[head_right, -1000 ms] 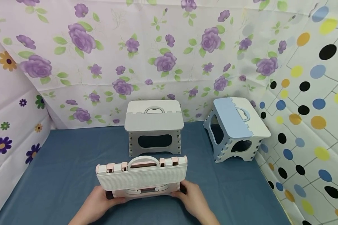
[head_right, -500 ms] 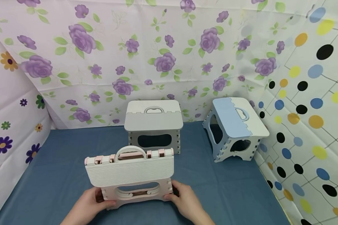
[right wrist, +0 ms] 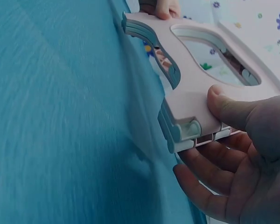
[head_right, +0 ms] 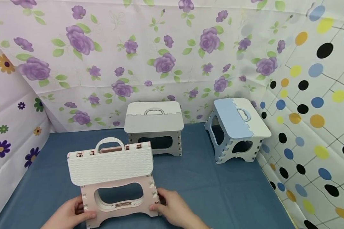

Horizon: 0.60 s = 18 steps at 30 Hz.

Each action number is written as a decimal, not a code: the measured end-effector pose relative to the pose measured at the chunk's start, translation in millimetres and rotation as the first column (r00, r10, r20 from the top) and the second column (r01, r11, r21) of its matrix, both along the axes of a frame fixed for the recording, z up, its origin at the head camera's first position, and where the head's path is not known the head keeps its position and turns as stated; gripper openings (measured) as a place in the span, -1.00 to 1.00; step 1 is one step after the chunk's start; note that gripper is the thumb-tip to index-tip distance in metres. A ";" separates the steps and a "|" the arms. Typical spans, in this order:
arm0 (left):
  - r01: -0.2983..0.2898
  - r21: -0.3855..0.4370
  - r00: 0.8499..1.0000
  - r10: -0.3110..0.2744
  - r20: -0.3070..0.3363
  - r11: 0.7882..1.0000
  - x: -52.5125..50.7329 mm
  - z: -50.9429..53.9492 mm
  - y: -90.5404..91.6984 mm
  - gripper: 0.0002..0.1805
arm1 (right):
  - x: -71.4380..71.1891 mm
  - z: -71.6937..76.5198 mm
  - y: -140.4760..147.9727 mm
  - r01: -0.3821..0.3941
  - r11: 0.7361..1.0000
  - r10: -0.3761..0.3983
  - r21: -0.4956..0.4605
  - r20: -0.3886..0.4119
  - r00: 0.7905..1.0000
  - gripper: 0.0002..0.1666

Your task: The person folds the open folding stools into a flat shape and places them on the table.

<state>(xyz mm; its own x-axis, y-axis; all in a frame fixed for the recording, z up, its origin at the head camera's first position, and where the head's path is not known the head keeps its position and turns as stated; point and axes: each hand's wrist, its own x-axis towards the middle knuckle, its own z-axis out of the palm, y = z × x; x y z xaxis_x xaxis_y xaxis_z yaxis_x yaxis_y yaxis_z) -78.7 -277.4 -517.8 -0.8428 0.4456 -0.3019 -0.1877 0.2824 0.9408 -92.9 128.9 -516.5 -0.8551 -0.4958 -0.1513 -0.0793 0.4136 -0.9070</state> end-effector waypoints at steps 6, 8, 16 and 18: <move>0.008 -0.026 1.000 -0.007 0.019 1.000 2.7 -2.9 -16.1 -0.11 | -0.7 0.1 -15.8 -0.038 0.999 0.038 0.022 -0.002 0.999 -0.61; 0.013 -0.021 0.999 -0.012 0.034 1.000 3.2 -3.3 -19.8 -0.10 | -0.6 0.9 -19.8 -0.042 0.999 0.042 0.029 -0.001 0.999 -0.62; 0.017 -0.002 0.994 -0.016 0.106 1.000 8.8 -6.5 -35.1 -0.11 | -1.0 2.5 -35.5 -0.061 0.997 0.059 0.049 0.047 0.997 -0.65; 0.011 0.014 0.992 -0.013 0.128 1.000 9.6 -8.5 -37.2 -0.11 | -1.5 1.7 -37.9 -0.065 0.996 0.063 0.059 0.046 0.997 -0.67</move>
<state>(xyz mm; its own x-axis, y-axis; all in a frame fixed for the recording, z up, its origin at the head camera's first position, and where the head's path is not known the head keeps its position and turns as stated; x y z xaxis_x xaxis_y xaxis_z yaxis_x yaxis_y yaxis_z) -69.1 -314.6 -526.2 -0.7919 0.4603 -0.4012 -0.3039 0.2729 0.9128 -94.4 91.0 -514.8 -0.8138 -0.5381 -0.2195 -0.0677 0.4629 -0.8838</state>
